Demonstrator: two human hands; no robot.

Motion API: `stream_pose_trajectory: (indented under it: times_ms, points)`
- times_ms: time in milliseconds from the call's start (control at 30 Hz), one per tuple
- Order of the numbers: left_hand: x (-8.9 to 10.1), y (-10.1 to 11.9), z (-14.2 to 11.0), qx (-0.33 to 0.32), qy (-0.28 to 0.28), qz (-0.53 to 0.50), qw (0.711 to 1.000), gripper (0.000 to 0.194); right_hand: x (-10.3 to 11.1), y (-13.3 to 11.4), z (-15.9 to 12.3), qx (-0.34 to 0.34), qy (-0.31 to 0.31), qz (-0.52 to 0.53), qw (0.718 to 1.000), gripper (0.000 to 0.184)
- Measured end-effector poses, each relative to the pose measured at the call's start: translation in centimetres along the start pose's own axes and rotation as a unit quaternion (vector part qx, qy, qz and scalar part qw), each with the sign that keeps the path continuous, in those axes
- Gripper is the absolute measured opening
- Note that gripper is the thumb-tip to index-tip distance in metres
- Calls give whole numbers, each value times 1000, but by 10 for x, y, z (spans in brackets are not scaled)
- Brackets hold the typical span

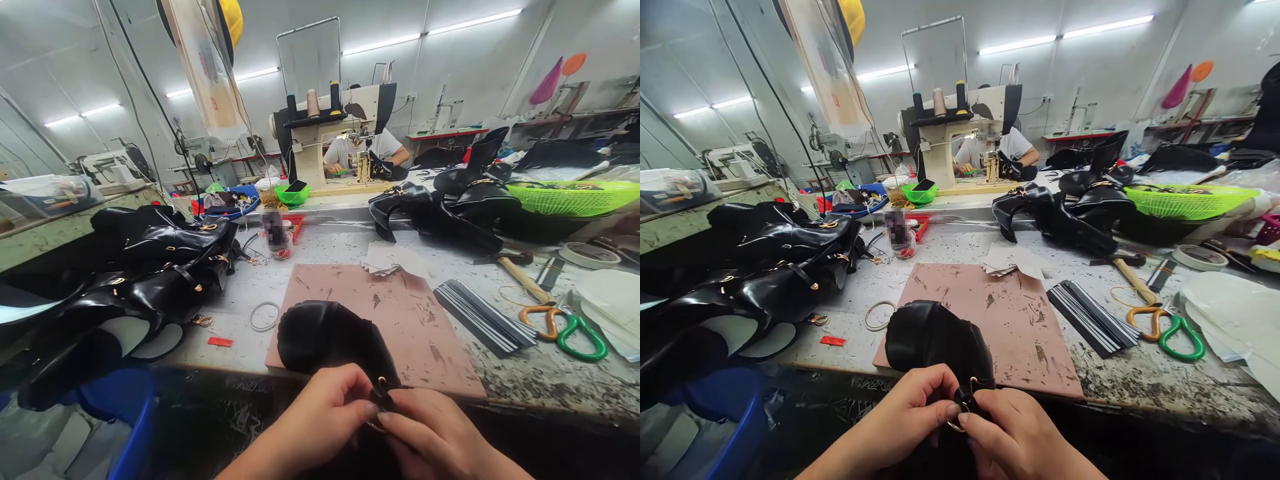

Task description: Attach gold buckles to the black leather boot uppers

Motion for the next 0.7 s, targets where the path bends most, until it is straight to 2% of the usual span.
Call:
stream_pose_trajectory:
  times_ms: [233,367,467,600,700]
  points:
    - [-5,-1,6,15,1,-26,1000,4,-1,-3,-14,60,-22,-37,997,32]
    - [-5,-3,8,23,-5,-25,999,4,-1,-14,-2,106,-101,-75,986,29]
    - [-5,-3,9,31,-14,-33,999,4,7,-22,9,143,-134,-101,975,39]
    - [-2,-3,9,54,-3,-31,998,10,22,-26,18,146,-96,-122,977,48]
    - [6,3,6,48,44,64,996,18,17,-31,15,149,-93,-125,977,43]
Point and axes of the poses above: each hand's wrist, its own z-axis towards the middle knuckle, its own x-axis out of the back of the hand, y = z × x, the point moved 10 cm from there along z, towards the middle knuckle, and after that the axes turned 12 degrees about z, right-handed, at the moved point
